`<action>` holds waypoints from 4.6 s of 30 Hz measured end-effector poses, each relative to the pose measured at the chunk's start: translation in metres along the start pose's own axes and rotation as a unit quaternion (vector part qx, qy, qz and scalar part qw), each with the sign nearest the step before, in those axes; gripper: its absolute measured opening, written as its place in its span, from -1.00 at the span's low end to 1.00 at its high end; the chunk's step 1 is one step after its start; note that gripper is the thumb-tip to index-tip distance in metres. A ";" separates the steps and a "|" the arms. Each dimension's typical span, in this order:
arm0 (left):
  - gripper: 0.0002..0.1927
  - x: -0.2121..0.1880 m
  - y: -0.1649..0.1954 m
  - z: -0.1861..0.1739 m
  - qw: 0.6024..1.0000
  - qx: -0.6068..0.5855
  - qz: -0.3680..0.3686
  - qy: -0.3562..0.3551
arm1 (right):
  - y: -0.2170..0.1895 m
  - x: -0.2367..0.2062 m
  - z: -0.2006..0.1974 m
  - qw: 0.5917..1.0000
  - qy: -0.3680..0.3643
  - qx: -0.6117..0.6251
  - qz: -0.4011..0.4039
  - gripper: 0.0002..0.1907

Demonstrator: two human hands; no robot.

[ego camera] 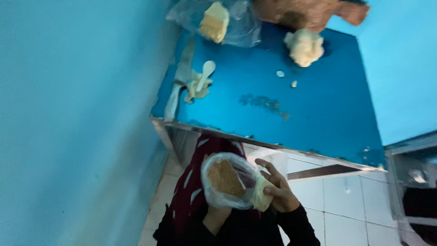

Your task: The person pinches pieces from a mass of dough on a blue metal table, rolls and twists each piece into a stick shape by hand, and dips the shaped pieces into a plastic bag of brown sugar, setting the coated pieces on the table. They occasionally press and flatten a dough sheet and gather finished sticks together.

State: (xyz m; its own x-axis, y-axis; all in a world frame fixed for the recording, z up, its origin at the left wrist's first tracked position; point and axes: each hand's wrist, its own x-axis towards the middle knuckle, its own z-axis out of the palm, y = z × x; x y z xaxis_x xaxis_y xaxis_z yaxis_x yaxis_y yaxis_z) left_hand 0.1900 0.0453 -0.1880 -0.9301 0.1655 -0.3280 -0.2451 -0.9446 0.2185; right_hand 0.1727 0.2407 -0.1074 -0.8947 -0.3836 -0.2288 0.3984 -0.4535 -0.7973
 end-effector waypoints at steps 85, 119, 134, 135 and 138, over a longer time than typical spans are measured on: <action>-0.26 0.075 -0.047 0.048 0.984 -0.077 -0.158 -0.030 | -0.140 0.042 0.014 0.564 0.164 -0.766 -0.260 -0.50; -0.37 -0.056 -0.011 0.131 0.996 -0.053 -0.028 -0.061 | -0.120 -0.050 0.005 0.940 0.056 -0.326 0.086 -0.40; -0.54 0.148 -0.095 0.301 0.970 -0.009 0.006 -0.243 | -0.352 0.063 -0.040 0.787 0.164 -0.508 -0.310 -0.59; -0.50 0.149 -0.096 0.305 0.973 0.037 -0.021 -0.225 | -0.356 0.072 -0.048 0.783 0.166 -0.509 -0.317 -0.60; -0.41 0.146 -0.102 0.289 0.973 0.148 -0.079 -0.158 | -0.349 0.096 -0.058 0.751 0.186 -0.562 -0.292 -0.58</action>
State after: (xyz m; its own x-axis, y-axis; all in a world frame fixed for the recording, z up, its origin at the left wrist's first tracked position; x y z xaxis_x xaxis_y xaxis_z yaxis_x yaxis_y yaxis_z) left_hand -0.0003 0.2479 0.0073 -0.9004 0.4257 -0.0901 -0.4170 -0.7850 0.4581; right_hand -0.0642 0.4082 0.1164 -0.9282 -0.0366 0.3703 -0.3194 0.5891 -0.7423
